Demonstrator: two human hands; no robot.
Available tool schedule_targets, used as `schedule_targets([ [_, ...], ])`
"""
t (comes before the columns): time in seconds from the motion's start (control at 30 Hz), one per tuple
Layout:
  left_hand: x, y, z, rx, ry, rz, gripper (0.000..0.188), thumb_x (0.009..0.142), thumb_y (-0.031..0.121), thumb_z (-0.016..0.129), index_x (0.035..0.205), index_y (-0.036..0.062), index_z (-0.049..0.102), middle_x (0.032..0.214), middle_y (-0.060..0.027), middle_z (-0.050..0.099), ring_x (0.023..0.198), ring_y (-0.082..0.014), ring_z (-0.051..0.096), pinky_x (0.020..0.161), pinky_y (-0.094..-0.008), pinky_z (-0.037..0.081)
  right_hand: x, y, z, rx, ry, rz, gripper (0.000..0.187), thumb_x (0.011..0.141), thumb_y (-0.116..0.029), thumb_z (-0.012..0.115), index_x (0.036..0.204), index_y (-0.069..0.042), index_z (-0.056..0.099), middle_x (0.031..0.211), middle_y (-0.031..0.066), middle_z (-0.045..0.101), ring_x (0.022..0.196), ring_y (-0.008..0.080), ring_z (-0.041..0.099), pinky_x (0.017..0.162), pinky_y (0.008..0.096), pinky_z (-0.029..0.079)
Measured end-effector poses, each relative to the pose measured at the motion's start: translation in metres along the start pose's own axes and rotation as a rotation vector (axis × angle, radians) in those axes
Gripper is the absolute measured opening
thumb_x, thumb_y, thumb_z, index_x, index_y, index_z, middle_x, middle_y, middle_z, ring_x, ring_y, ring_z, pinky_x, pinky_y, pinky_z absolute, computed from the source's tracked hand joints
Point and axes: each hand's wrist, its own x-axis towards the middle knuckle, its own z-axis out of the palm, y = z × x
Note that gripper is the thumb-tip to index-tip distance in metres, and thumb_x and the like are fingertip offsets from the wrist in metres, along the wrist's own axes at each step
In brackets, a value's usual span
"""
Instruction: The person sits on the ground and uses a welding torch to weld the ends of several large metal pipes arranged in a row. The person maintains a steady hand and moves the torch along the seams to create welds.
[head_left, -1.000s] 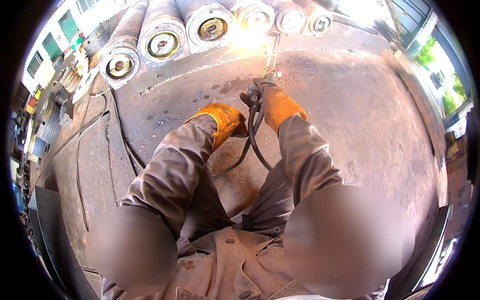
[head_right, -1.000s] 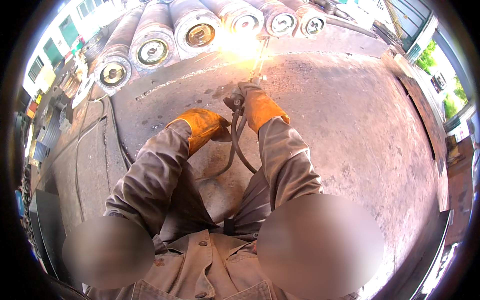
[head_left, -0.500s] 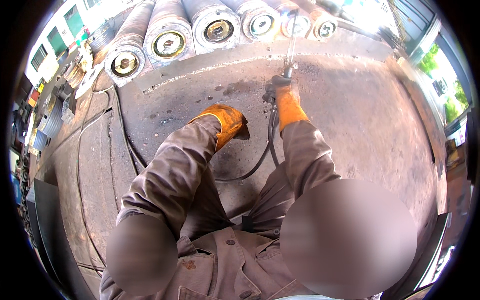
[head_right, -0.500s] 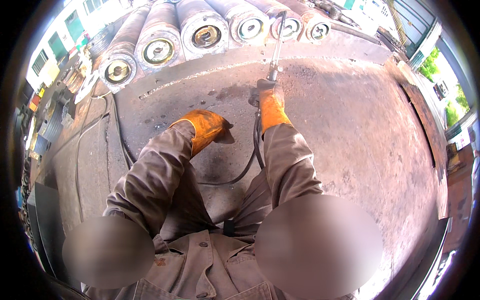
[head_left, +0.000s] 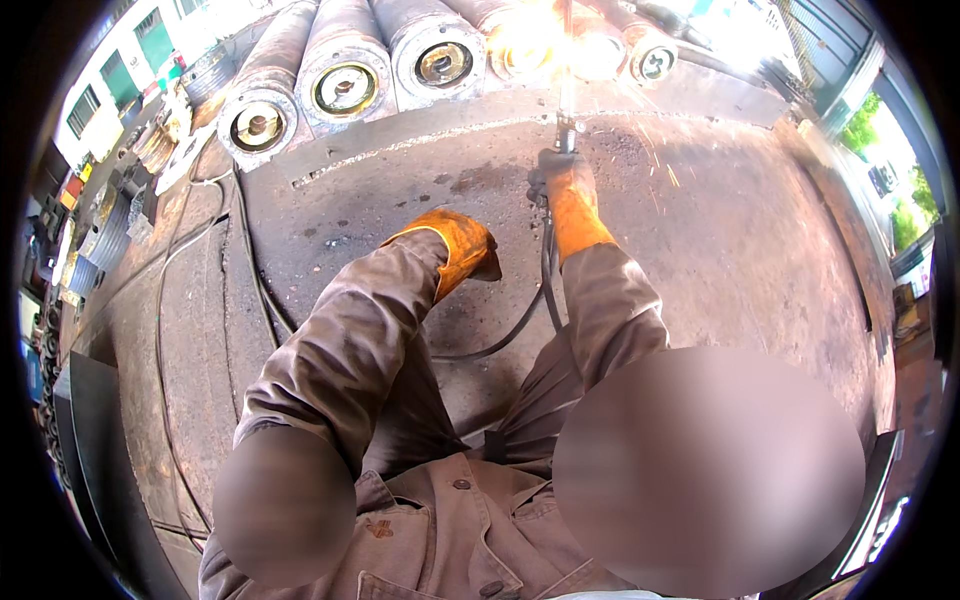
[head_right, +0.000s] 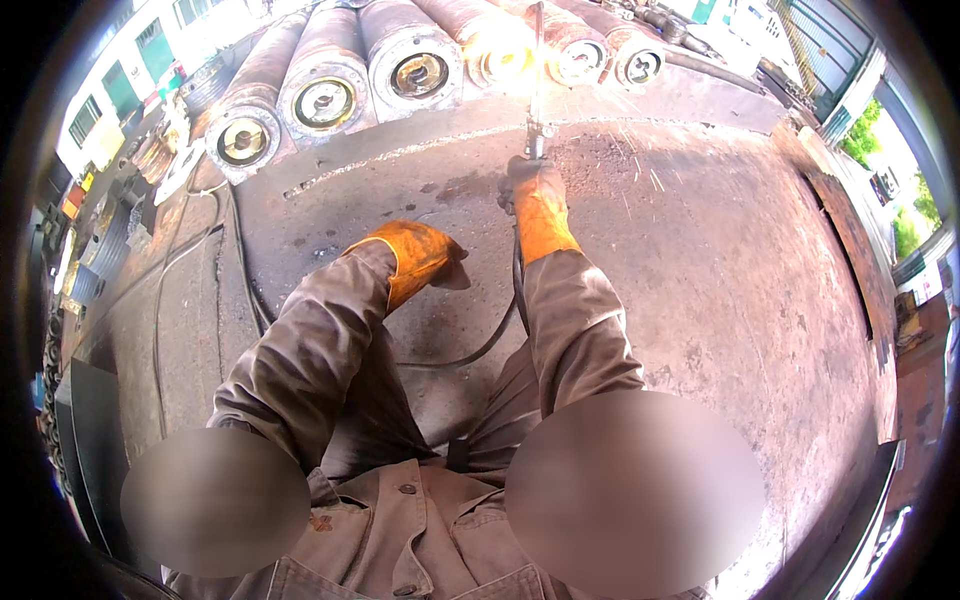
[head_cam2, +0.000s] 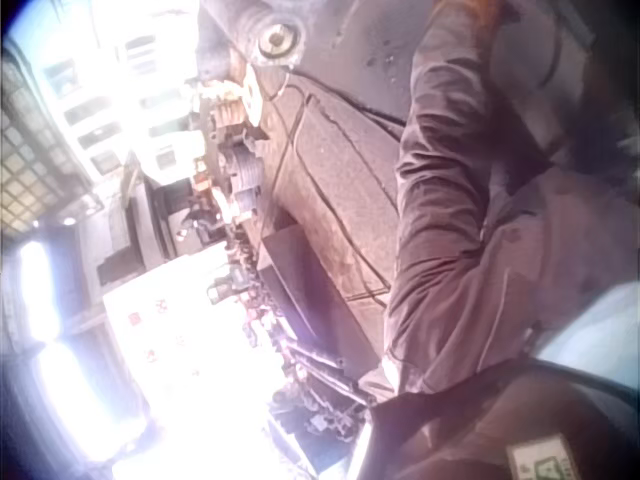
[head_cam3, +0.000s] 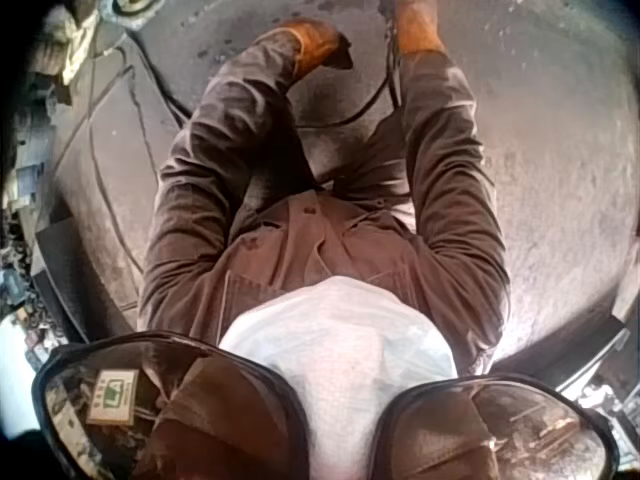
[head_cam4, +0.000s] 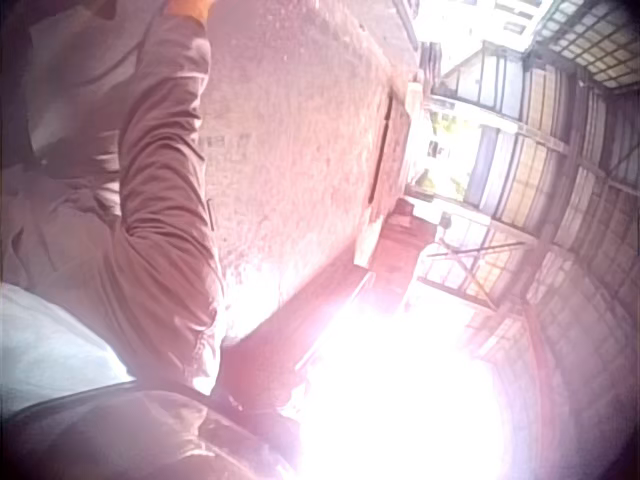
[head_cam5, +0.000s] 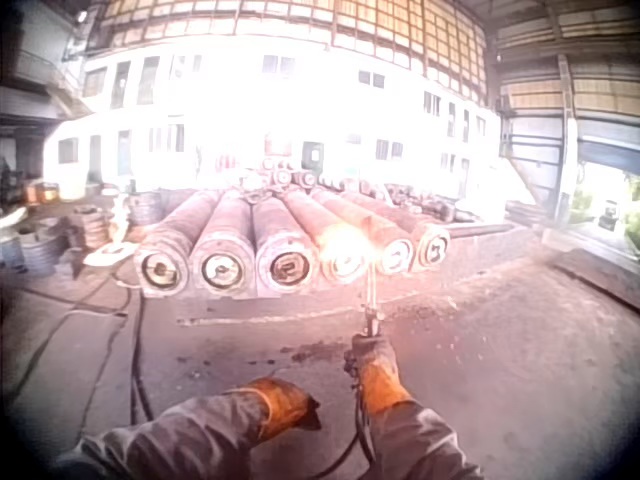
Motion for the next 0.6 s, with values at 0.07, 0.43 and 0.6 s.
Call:
schedule_targets([
  [0.07, -0.001, -0.009, 0.006, -0.022, 0.074, 0.056, 0.060, 0.103, 0.047, 0.087, 0.152, 0.0137, 0.076, 0.144, -0.0156, 0.078, 0.130, -0.0404, 0.069, 0.113, -0.0517, 0.060, -0.006, -0.002, 0.005, 0.044, -0.035, -0.009, 0.038, 0.110, -0.024, 0.065, 0.116, 0.012, 0.078, 0.088, 0.0177, 0.083, 0.066, 0.0243, 0.078, 0.060, 0.0414, 0.064],
  [0.43, 0.002, 0.013, -0.002, 0.087, -0.086, -0.143, 0.081, 0.105, 0.058, 0.084, 0.177, 0.0262, 0.064, 0.174, -0.0091, 0.070, 0.159, -0.0381, 0.067, 0.132, -0.0535, 0.054, -0.031, -0.005, 0.007, -0.046, -0.018, -0.097, 0.043, 0.110, -0.032, 0.064, 0.111, 0.006, 0.083, 0.084, 0.0127, 0.084, 0.066, 0.0213, 0.078, 0.060, 0.0389, 0.060],
  [0.6, -0.013, -0.002, -0.004, 0.088, -0.076, -0.159, 0.082, 0.105, 0.057, 0.081, 0.179, 0.0284, 0.061, 0.176, -0.0077, 0.069, 0.159, -0.0380, 0.067, 0.132, -0.0536, 0.054, -0.036, -0.010, 0.015, -0.047, -0.044, -0.085, 0.041, 0.110, -0.034, 0.064, 0.111, 0.002, 0.083, 0.085, 0.0110, 0.084, 0.066, 0.0214, 0.079, 0.060, 0.0397, 0.060],
])
